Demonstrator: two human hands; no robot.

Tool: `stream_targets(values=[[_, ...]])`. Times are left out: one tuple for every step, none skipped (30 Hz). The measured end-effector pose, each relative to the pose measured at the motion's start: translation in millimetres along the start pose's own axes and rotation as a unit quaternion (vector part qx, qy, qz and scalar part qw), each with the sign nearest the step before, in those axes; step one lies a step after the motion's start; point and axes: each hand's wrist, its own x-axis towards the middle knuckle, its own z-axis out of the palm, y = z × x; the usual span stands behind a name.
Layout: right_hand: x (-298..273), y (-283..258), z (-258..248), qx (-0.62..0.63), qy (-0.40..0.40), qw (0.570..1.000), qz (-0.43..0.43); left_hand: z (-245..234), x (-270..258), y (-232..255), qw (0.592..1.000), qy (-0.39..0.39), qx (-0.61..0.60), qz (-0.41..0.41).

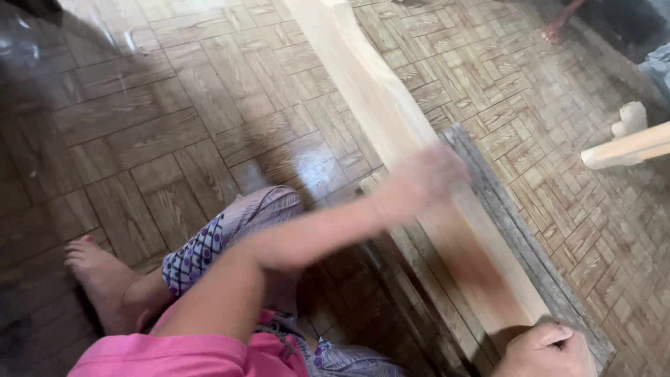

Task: Manual sanding of a long wooden beam using sandpaper to smooth the surface and edges.

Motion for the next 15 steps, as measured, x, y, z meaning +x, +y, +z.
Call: stream_targets(values=[[2,-4,-6,-0.027,-0.003,1.0,-0.005,5,2,37,0.998,-0.007,-0.056,0.012],[3,-7,-11,-0.055,-0.007,0.998,-0.01,11,5,75,0.993,-0.014,-0.113,0.024],[1,1,-5,-0.062,-0.01,0.998,-0.009,32,-12,92,0.992,-0.015,-0.121,0.022],[-1,9,2,-0.047,0.009,0.999,-0.021,52,-28,110,0.987,-0.074,-0.123,0.076],[-3,18,9,-0.031,0.03,0.999,-0.032,72,-44,127,0.975,-0.132,-0.123,0.133],[-4,27,9,-0.038,0.027,0.998,-0.031,65,-40,127,0.974,-0.132,-0.13,0.133],[-6,34,12,-0.015,0.012,0.999,-0.043,57,-36,124,0.952,-0.243,-0.098,0.158],[-8,42,14,0.008,-0.004,0.998,-0.055,49,-32,122,0.916,-0.35,-0.064,0.185],[-13,54,16,0.006,-0.005,0.999,-0.05,49,-32,108,0.914,-0.353,-0.067,0.188],[-19,67,17,-0.032,-0.026,0.999,-0.029,49,-32,94,0.943,-0.247,-0.129,0.184],[-20,79,22,-0.068,-0.043,0.997,-0.009,49,-29,78,0.957,-0.136,-0.186,0.179],[-22,83,18,-0.068,-0.042,0.997,-0.006,41,-26,51,0.956,-0.138,-0.186,0.182],[-25,89,9,-0.051,-0.032,0.998,-0.005,35,-21,28,0.97,-0.059,-0.163,0.174],[-28,96,1,-0.034,-0.021,0.999,-0.005,31,-16,5,0.977,0.02,-0.138,0.164],[-30,99,1,-0.042,-0.023,0.999,0.0,11,-3,-5,0.975,0.018,-0.148,0.165]])
